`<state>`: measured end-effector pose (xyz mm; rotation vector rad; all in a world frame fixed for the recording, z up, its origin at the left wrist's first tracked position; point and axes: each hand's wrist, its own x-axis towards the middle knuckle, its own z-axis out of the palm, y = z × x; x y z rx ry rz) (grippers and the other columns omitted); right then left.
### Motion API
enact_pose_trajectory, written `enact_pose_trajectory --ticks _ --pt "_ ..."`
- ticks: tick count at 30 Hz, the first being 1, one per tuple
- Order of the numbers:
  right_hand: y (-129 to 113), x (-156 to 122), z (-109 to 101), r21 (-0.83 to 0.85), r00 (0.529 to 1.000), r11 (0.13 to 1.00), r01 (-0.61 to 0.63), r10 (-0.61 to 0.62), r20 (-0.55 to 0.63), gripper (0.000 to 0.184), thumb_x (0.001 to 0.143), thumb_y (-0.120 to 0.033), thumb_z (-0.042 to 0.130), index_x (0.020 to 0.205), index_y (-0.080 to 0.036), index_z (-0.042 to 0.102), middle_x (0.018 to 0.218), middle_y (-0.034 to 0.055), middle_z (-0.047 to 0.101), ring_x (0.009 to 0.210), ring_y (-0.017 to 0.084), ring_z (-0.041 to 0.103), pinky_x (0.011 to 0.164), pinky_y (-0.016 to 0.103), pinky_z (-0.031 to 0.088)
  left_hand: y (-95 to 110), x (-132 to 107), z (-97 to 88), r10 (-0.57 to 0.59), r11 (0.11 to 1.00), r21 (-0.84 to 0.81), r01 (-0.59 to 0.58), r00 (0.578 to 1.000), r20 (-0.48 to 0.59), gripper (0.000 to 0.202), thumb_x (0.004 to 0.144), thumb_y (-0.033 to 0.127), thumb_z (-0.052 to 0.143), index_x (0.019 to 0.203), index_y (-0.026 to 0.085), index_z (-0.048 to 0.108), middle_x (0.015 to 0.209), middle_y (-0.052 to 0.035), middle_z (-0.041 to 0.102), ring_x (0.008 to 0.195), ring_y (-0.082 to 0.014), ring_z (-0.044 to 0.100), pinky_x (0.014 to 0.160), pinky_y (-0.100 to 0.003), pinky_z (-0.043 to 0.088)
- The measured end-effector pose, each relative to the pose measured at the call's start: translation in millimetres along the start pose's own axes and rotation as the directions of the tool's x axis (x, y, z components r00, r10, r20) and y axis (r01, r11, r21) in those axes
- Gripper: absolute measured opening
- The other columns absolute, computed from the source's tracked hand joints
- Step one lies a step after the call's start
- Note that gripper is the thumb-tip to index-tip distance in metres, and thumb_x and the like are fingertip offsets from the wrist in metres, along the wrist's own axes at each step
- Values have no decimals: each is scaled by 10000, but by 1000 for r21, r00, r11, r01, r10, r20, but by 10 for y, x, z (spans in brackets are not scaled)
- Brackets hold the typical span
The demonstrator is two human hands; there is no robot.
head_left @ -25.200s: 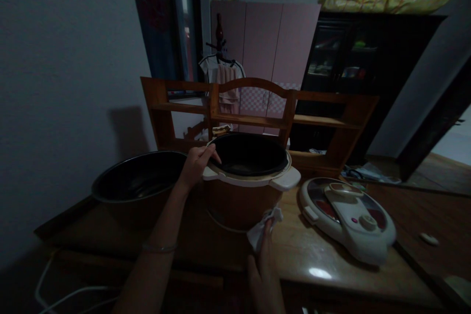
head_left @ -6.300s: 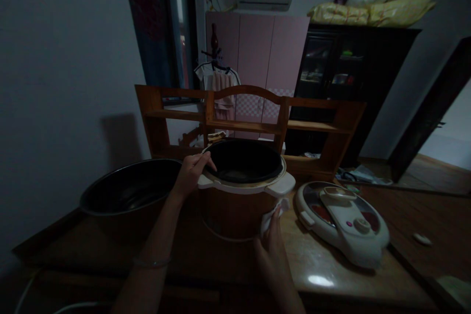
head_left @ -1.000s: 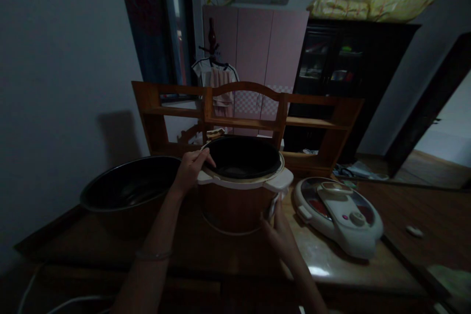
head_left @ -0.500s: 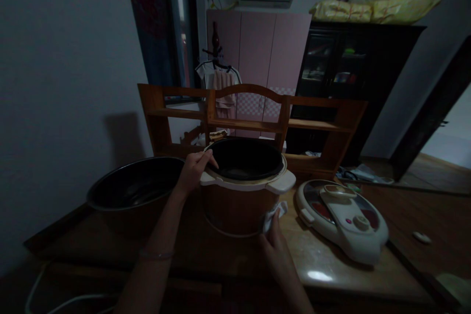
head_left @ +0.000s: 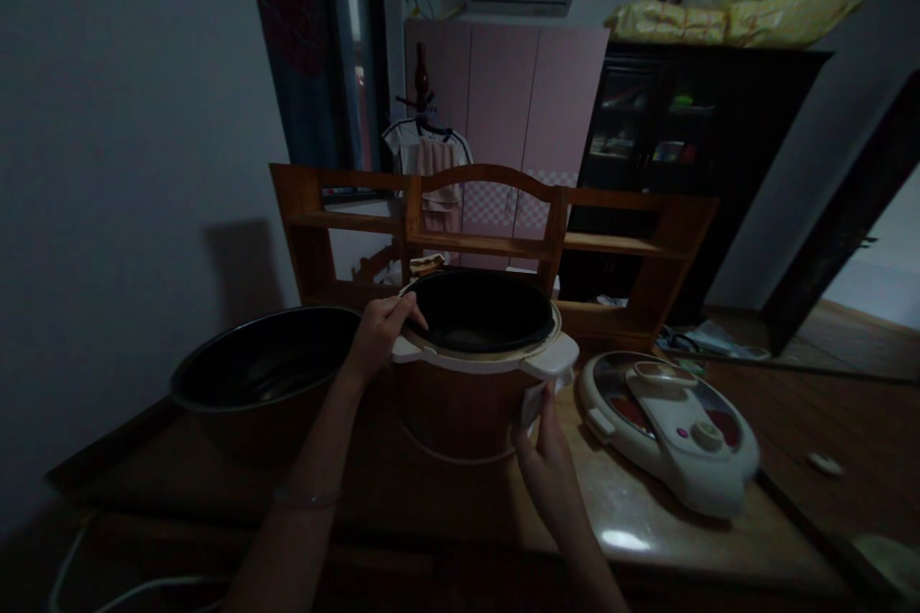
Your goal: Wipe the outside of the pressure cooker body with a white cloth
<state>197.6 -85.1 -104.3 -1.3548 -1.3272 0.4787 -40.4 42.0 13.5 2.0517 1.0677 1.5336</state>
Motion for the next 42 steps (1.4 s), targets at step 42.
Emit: enact_pose_trajectory --ticks 42 --pt "-71 -219 72 -83 995 996 40 -32 97 880 901 -311 457 1576 -148 -83 1652 103 69 1519 258 26 1220 530 131 -10 5 -6 0 1000 -23 0 1000 15 543 962 455 417 604 172 710 679 -37 678 691 -163 610 733 -291 420"
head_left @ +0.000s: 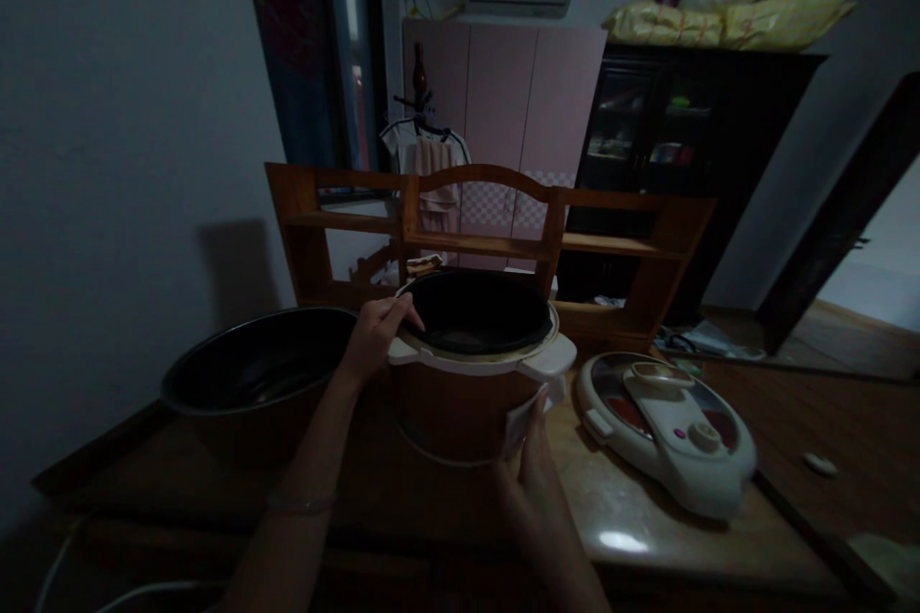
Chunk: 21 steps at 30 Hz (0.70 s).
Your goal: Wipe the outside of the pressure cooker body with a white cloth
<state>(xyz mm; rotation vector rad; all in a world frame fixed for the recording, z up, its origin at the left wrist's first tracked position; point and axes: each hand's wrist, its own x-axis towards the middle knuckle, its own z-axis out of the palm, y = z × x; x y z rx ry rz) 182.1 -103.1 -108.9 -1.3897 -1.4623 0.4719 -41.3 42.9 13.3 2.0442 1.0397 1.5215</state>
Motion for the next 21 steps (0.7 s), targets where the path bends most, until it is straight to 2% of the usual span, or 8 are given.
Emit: enact_pose_trajectory --ticks 4,9,16,21 --pt "-79 -24 -18 41 1000 999 -27 27 13 893 881 -312 451 1575 -132 -81 1644 117 122 1518 262 80 1213 532 166 3 -1 2 1 1000 8 -1 1000 -5 538 960 451 422 605 171 714 688 -38 683 702 -165 614 743 -290 418" --pt "-63 79 -68 16 999 999 -43 43 1 910 861 -311 492 1583 -144 -36 1636 111 169 1507 263 160 1209 512 205 0 -3 -3 -2 1000 7 2 1000 -9 528 954 440 433 598 174 719 697 -39 691 729 -169 627 761 -288 420" --pt "130 261 -100 37 999 999 -30 31 -31 924 881 -377 458 1563 -44 -69 1646 146 25 1518 246 70 1219 468 172 2 1 -1 6 1000 7 -6 1000 -10 527 950 438 437 586 187 723 695 -31 694 721 -162 627 747 -281 419" --pt "292 242 -80 137 992 983 -126 125 12 942 857 -381 500 1577 -106 -42 1620 141 215 1489 246 234 1199 445 242 24 0 4 3 1000 -2 -3 1000 -9 524 949 436 440 586 184 723 685 -33 688 738 -167 627 761 -281 418"
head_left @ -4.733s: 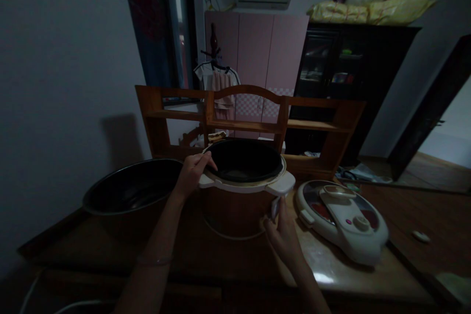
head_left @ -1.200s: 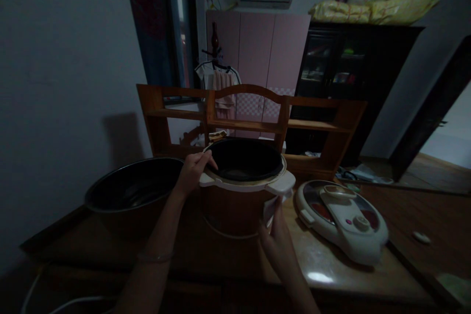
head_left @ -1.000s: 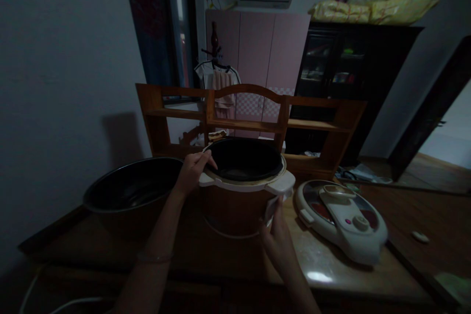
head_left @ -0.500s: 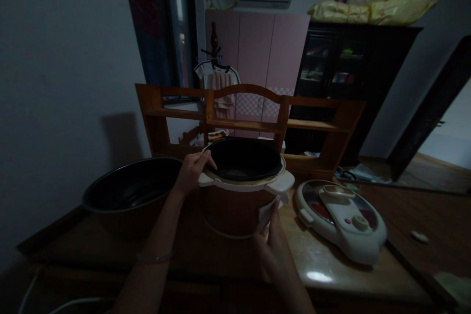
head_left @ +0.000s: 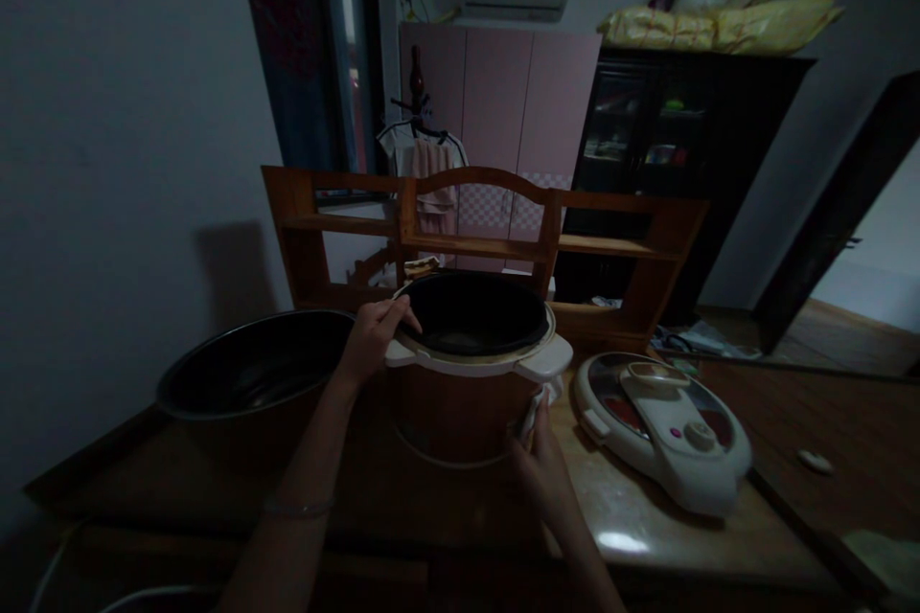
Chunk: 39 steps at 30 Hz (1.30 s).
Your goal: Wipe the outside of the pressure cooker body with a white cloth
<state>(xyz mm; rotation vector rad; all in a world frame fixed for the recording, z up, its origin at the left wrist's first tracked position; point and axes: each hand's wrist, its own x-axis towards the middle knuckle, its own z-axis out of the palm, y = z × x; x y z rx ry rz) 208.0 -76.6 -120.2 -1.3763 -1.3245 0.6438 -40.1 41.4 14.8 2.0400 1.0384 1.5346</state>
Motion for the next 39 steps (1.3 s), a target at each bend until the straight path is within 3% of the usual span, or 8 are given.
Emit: enact_pose_trajectory --ticks 3,7,11,18,22,26,30,39 --pt "76 -73 34 15 999 999 -40 39 33 939 829 -313 512 1582 -149 -24 1607 117 266 1471 244 286 1195 437 248 7 -1 -8 2 1000 13 -2 1000 3 525 948 435 436 588 183 724 693 -36 690 749 -172 628 764 -284 420" --pt "134 -196 99 -39 999 999 -32 33 26 950 814 -256 511 1581 -154 -39 1634 97 187 1513 211 96 1213 406 184 8 4 -15 2 1000 29 -2 1000 5 527 945 431 432 584 182 724 690 -38 690 747 -173 628 758 -285 421" --pt "141 -339 177 -63 1000 998 28 -27 15 950 826 -194 496 1576 -181 -85 1650 95 93 1512 231 54 1214 470 158 7 5 -13 10 999 34 -10 1000 0 525 949 416 426 584 184 724 699 -39 698 762 -177 635 787 -286 428" --pt "-50 -523 237 -122 996 989 85 -84 12 938 823 -116 473 1576 -166 -84 1648 117 58 1504 273 72 1193 542 202 -25 -4 -2 0 1000 14 1 1000 -14 523 941 441 436 588 182 723 736 -49 708 765 -186 633 796 -299 431" --pt "-205 -521 197 -161 988 975 155 -155 15 887 880 -132 435 1569 -172 -123 1652 84 -14 1501 262 -12 1203 542 179 -33 1 -2 -5 1000 8 5 1000 2 533 943 443 434 577 180 719 693 -45 689 761 -183 627 779 -295 427" --pt "-274 -523 214 -301 950 901 313 -301 88 891 895 -125 419 1550 -139 -185 1647 107 -81 1502 299 -33 1198 563 208 -31 4 -2 -10 1000 13 10 1000 -1 539 943 449 429 580 176 719 688 -46 685 759 -184 623 765 -294 427" --pt "-181 -514 312 -471 893 761 447 -413 181 982 826 -103 476 1545 -116 -194 1635 131 -133 1489 392 -56 1145 660 262 -26 1 -3 -14 1000 8 14 1000 3 539 946 445 430 585 171 721 701 -46 687 735 -178 620 751 -294 426" --pt "-162 -398 344 -570 831 617 543 -494 258 1048 782 -116 542 1549 -103 -173 1638 162 -87 1488 415 -65 1118 701 303 -20 4 -5 -2 1000 22 2 1000 -11 521 939 436 442 571 185 713 688 -40 693 738 -182 628 768 -291 436"
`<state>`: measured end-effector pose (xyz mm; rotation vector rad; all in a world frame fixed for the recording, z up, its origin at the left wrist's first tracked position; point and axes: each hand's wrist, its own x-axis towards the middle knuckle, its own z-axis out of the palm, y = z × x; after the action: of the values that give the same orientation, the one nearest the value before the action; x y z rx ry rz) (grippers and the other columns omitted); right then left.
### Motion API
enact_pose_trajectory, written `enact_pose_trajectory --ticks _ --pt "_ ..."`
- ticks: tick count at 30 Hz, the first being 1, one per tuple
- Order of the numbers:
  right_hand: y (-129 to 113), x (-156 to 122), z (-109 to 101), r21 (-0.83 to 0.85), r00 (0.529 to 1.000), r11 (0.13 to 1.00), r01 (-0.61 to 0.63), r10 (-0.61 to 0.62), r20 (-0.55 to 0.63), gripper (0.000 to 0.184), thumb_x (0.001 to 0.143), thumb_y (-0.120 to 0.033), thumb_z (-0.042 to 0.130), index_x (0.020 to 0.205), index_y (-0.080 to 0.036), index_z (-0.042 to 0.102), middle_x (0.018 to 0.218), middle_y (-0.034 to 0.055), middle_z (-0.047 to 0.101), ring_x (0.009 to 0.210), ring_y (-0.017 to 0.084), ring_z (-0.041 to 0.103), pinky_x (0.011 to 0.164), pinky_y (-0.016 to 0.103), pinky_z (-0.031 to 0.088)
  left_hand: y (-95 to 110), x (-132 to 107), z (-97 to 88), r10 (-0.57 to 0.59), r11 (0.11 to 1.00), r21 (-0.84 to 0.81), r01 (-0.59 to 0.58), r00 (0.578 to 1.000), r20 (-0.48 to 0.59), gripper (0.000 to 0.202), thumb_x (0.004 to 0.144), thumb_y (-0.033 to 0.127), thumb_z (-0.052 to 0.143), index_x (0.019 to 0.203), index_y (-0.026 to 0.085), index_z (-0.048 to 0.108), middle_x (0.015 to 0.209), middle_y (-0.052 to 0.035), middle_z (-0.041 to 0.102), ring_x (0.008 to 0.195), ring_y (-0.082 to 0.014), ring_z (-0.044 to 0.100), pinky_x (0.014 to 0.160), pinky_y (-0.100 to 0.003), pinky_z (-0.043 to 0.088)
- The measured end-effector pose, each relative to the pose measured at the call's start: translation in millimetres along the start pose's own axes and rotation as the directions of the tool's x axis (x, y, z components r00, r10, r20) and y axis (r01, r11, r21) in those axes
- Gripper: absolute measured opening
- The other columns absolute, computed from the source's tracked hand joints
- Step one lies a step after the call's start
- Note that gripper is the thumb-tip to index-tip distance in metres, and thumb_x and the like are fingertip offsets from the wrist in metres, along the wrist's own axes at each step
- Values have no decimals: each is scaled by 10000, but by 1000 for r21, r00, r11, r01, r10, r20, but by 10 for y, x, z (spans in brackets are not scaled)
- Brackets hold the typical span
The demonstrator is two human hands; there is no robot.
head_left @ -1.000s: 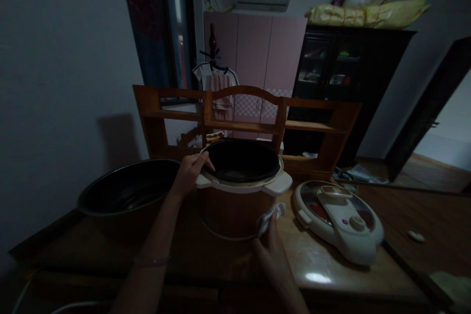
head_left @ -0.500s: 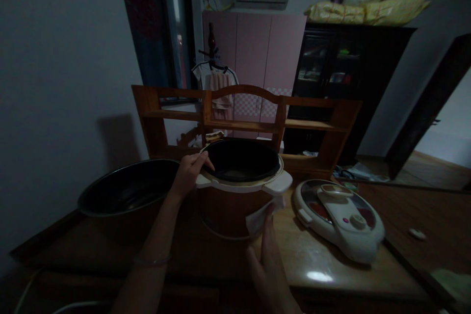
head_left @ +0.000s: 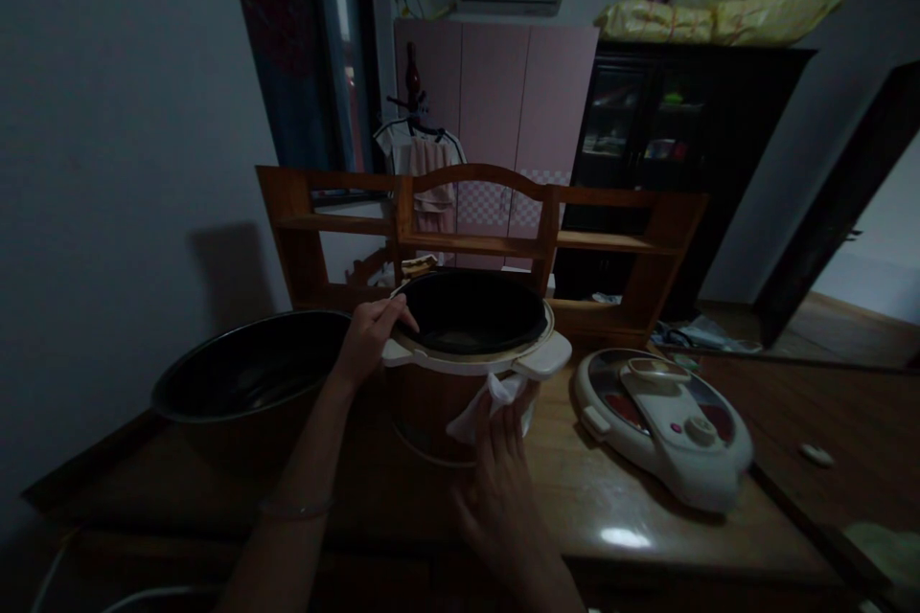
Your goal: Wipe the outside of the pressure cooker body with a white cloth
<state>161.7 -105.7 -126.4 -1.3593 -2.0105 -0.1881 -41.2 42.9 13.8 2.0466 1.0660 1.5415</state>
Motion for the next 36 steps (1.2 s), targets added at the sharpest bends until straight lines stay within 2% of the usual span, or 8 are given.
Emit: enact_pose_trajectory --ticks 5,11,16,22,26,29,33,36 --pt "-19 49 -27 -28 999 999 32 -32 -4 1019 767 -86 541 1565 -77 -92 1644 176 17 1489 414 -59 1134 680 306 7 -3 6 -1 1000 -3 1 1000 -2 527 933 443 434 573 182 716 691 -50 696 743 -187 623 767 -292 440" --pt "41 -15 108 -84 996 993 89 -89 2 1024 714 -47 547 1570 -56 -16 1617 199 190 1490 414 -62 1133 693 305 -10 -3 2 3 1000 -17 -3 1000 13 530 944 445 430 590 178 721 701 -45 688 731 -176 624 777 -291 435" --pt "33 -49 151 -93 996 992 90 -90 11 1001 701 -38 540 1566 -31 35 1617 204 185 1490 414 -57 1136 692 305 3 -5 -2 0 1000 4 0 1000 7 524 942 440 430 595 183 727 712 -46 706 748 -185 635 782 -289 440" --pt "40 -34 130 -124 994 987 103 -106 -19 1013 721 -34 516 1565 -59 -44 1600 202 241 1491 423 -21 1120 693 338 2 -3 3 5 1000 4 -5 1000 6 514 940 426 437 591 182 725 687 -40 695 735 -183 634 761 -289 446" --pt "94 -130 212 -114 997 991 68 -72 -31 1051 727 -44 517 1560 -104 -122 1624 185 175 1488 434 -5 1099 707 355 -6 -2 1 -2 1000 1 2 1000 8 523 942 439 434 591 180 722 665 -41 689 724 -182 630 740 -286 444" --pt "141 -252 254 -60 998 998 -16 13 -54 1031 757 -42 506 1560 -117 -136 1640 179 82 1491 426 16 1097 703 356 5 -7 -1 -3 1000 8 3 1000 13 529 944 449 431 598 179 727 672 -42 694 735 -184 633 748 -287 442" --pt "225 -345 194 85 984 984 -159 165 -69 946 855 -69 460 1554 -146 -172 1648 154 -23 1500 385 42 1130 658 325 15 -10 -1 -5 1000 1 5 1000 10 529 948 454 428 612 178 730 701 -43 701 730 -181 636 750 -286 447" --pt "267 -334 102 198 979 961 -191 202 -38 926 888 -84 437 1541 -157 -216 1649 142 -55 1503 352 -1 1155 618 292 8 -8 0 12 1000 -6 -12 1000 5 520 948 442 436 603 179 722 713 -42 703 740 -178 638 773 -284 442"
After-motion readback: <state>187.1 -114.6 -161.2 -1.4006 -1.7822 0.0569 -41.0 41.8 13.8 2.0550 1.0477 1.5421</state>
